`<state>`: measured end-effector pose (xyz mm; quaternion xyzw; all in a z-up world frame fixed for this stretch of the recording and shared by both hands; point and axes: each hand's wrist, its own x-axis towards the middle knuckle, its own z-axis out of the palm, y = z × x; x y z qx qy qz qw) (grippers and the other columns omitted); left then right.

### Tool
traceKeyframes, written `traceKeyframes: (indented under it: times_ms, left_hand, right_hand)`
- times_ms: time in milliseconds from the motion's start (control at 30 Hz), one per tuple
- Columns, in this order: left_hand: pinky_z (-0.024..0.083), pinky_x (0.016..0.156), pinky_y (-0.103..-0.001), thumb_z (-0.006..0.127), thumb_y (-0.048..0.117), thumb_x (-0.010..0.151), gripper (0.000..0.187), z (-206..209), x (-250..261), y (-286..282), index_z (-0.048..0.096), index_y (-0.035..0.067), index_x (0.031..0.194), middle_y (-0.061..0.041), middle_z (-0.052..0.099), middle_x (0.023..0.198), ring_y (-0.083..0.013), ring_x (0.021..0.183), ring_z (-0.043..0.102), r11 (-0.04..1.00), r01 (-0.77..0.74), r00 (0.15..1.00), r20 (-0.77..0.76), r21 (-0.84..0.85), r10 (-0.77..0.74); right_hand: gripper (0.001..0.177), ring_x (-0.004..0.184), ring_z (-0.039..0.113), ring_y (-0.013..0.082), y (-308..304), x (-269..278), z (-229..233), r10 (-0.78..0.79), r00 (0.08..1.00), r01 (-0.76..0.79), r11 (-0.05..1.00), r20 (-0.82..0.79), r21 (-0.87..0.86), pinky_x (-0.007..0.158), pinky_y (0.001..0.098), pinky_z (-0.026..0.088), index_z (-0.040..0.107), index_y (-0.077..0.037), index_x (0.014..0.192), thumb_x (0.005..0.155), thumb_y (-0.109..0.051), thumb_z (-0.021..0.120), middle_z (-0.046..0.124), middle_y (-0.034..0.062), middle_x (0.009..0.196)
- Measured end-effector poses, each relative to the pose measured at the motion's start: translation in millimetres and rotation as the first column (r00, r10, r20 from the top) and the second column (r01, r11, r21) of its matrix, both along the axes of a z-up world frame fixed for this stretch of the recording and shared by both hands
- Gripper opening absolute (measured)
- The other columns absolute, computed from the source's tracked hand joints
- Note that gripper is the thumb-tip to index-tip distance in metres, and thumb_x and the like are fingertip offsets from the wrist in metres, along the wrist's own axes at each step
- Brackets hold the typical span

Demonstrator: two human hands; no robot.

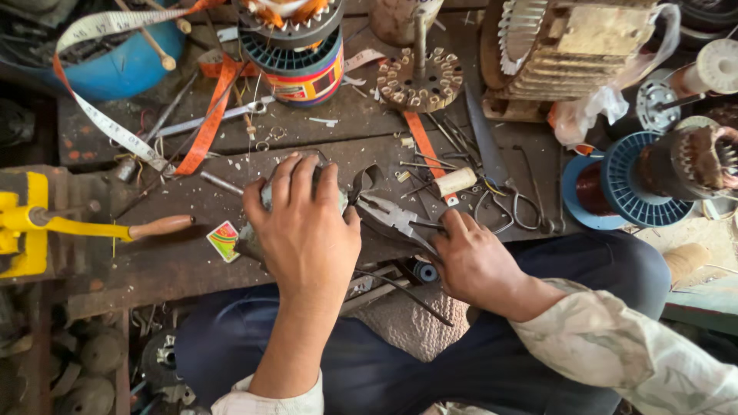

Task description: The person works on a cylindrical electrical motor component, using pliers to strip and adjust wires, then twists and connects the wires by hand. The person handles the motor and wires directly, occasionally repositioning the component on the workbench.

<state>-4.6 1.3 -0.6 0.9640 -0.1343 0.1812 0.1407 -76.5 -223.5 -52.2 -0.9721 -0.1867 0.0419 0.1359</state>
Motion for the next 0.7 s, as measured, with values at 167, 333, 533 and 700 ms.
traceKeyframes:
  times_ms: [167, 333, 533, 700]
  left_hand:
    - [0.033, 0.111, -0.054, 0.087, 0.024, 0.067, 0.05, 0, 3, 2, 0.074, 0.008, 0.112, -0.008, 0.068, 0.126, -0.0245, 0.13, 0.055, 0.996, 0.058, 0.998, -0.037, -0.064, -0.06]
    - [0.033, 0.111, -0.054, 0.087, 0.024, 0.065, 0.047, 5, 12, -3, 0.076, 0.01, 0.109, -0.006, 0.07, 0.123, -0.024, 0.128, 0.055, 0.998, 0.056, 0.998, -0.026, -0.012, -0.056]
    - [0.034, 0.11, -0.054, 0.086, 0.025, 0.067, 0.046, 1, 14, -7, 0.076, 0.009, 0.109, -0.007, 0.07, 0.124, -0.0244, 0.127, 0.056, 0.999, 0.036, 0.999, -0.031, 0.04, -0.034]
    - [0.033, 0.111, -0.054, 0.086, 0.026, 0.067, 0.046, 3, 15, -12, 0.077, 0.009, 0.109, -0.007, 0.071, 0.123, -0.0249, 0.127, 0.056, 0.997, 0.005, 0.999, -0.04, 0.082, -0.002]
  right_hand:
    - [0.026, 0.09, 0.061, 0.039, -21, 11, -1, 0.057, 0.911, 0.005, 0.989, -0.408, 0.15, 0.079, 0.05, 0.05, 0.067, -0.002, 0.098, 0.09, -0.027, 0.066, 0.052, 0.0201, 0.104]
    - [0.031, 0.091, 0.061, 0.0377, -33, 32, 1, 0.2, 0.857, -0.027, 0.938, -0.475, 0.346, 0.081, 0.0488, 0.048, 0.065, 0.001, 0.094, 0.095, -0.029, 0.066, 0.055, 0.02, 0.098]
    - [0.038, 0.095, 0.057, 0.0398, -1, -2, 0, -0.011, 0.999, 0.001, 0.98, 0.048, 0.201, 0.081, 0.0497, 0.047, 0.064, 0.001, 0.113, 0.09, -0.029, 0.066, 0.055, 0.0209, 0.108]
    - [0.033, 0.09, 0.057, 0.0329, 13, -10, -1, -0.094, 0.964, 0.123, 0.987, 0.249, -0.102, 0.073, 0.0444, 0.045, 0.065, -0.005, 0.106, 0.087, -0.031, 0.066, 0.058, 0.018, 0.108]
